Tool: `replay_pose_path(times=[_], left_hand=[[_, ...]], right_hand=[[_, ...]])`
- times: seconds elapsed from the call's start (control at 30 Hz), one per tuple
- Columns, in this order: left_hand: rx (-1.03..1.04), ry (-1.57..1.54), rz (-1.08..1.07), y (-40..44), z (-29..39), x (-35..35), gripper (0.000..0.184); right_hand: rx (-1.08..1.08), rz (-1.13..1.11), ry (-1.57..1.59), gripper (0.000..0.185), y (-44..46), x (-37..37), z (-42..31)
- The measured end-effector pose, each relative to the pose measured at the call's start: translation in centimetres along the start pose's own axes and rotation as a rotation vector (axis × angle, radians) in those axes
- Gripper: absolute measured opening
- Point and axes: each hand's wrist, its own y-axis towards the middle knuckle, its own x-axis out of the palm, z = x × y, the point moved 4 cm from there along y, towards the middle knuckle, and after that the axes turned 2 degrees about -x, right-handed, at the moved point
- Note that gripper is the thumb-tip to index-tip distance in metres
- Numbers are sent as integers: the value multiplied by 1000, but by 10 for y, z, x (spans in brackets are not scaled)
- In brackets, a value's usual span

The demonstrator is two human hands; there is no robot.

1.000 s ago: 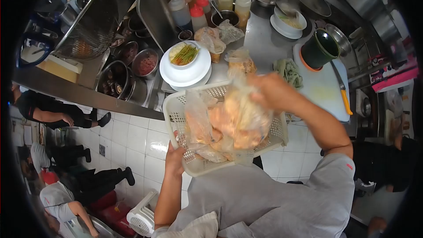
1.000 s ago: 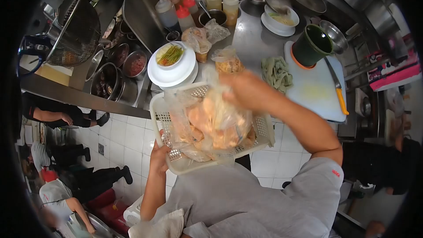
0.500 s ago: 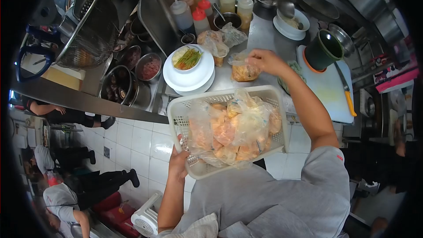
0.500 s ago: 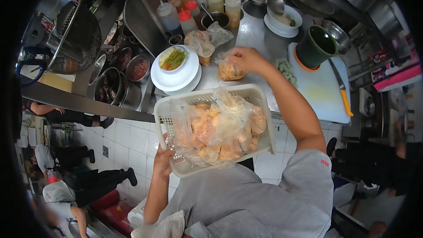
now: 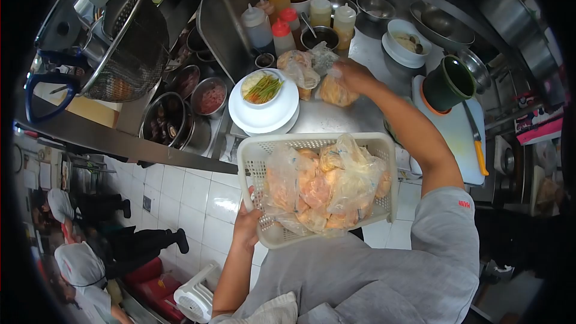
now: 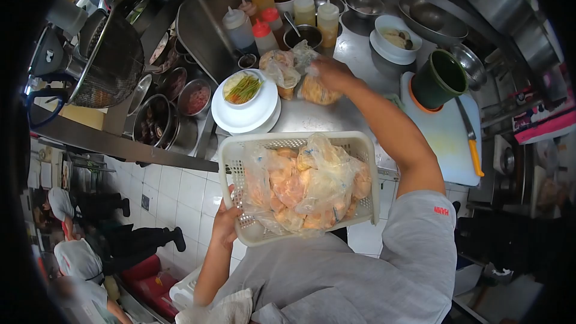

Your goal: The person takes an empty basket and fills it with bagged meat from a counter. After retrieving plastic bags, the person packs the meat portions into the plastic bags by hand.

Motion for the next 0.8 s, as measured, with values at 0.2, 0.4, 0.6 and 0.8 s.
replay_pose_path(times=[0.2, 0.4, 0.6, 0.8], left_hand=[[4, 9, 12, 1, -4, -2, 66], [-12, 19, 30, 0, -2, 2, 65], [-30, 6, 45, -1, -3, 1, 63], [-36, -6, 9, 3, -6, -5, 62]], right_hand=[[185, -123, 281, 72, 46, 21, -26], [236, -15, 370, 95, 81, 79, -27], [182, -45, 444, 72, 62, 51, -32], [327, -161, 164, 39, 83, 71, -5]])
